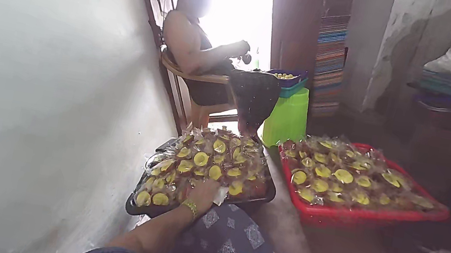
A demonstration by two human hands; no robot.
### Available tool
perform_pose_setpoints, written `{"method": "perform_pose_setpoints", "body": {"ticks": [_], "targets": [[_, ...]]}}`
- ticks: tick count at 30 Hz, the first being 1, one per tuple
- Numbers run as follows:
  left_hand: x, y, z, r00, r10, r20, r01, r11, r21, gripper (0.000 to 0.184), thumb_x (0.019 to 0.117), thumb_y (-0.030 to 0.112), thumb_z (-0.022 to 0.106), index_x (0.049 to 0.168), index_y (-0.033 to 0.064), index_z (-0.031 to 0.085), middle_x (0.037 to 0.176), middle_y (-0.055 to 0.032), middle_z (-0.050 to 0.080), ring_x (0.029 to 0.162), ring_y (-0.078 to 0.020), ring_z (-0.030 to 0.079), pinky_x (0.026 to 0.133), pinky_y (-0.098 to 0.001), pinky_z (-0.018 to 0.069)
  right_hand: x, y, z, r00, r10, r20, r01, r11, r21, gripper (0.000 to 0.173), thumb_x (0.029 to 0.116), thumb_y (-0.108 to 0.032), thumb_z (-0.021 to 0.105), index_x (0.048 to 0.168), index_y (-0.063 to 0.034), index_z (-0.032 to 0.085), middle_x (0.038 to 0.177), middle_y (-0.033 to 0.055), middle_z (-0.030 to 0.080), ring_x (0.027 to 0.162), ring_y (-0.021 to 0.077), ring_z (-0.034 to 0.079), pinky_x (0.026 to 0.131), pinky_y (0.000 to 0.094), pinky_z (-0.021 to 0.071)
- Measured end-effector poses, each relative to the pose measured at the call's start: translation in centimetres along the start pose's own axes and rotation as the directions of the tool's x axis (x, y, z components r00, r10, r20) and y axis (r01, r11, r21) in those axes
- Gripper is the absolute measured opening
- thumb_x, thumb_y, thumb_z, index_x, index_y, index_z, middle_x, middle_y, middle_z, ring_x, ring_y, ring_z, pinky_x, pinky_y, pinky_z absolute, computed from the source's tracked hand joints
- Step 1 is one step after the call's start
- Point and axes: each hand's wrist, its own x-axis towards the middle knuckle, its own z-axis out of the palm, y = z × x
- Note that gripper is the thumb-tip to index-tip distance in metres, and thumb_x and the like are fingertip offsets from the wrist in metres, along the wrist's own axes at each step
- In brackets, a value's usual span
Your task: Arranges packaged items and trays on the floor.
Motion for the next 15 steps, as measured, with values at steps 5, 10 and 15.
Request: {"method": "perform_pose_setpoints", "body": {"ticks": [5,10,15], "targets": [[-0.1,-0.2,-0.2,1.000,0.022,-0.010,-0.022,0.999,-0.023,0.046,0.0971,0.012,0.057,0.143,0.0112,0.057,0.143,-0.0181,0.058,0.130,-0.0393,0.056,0.106,-0.0618,0.0452,-2.1,-1.2,-1.9,0.993,-0.115,-0.017,0.112,0.982,-0.150,0.068,0.1053,-0.054,0.045,0.137,0.0040,0.060,0.145,0.0336,0.051,0.138,0.0475,0.048,0.113,0.0611,0.0388],[0.1,-0.8,0.5,0.996,0.077,-0.047,-0.077,0.997,0.000,0.047,0.0967,0.010,0.057,0.143,0.0092,0.056,0.143,-0.0191,0.057,0.131,-0.0396,0.055,0.106,-0.0607,0.0451,-3.1,-1.4,-2.8,0.989,-0.148,-0.025,0.140,0.970,-0.201,0.068,0.1042,-0.053,0.050,0.137,0.0057,0.059,0.146,0.0346,0.049,0.138,0.0490,0.047,0.114,0.0613,0.0384],[0.5,-1.5,1.2,0.990,0.116,-0.081,-0.117,0.993,-0.014,0.045,0.0981,0.011,0.054,0.144,0.0090,0.056,0.143,-0.0171,0.058,0.134,-0.0364,0.054,0.110,-0.0577,0.0424,-2.7,-0.8,-1.3,0.995,-0.083,0.061,0.099,0.927,-0.361,0.070,0.1045,-0.056,0.047,0.140,0.0037,0.056,0.147,0.0346,0.049,0.139,0.0506,0.045,0.113,0.0627,0.0381]]}}
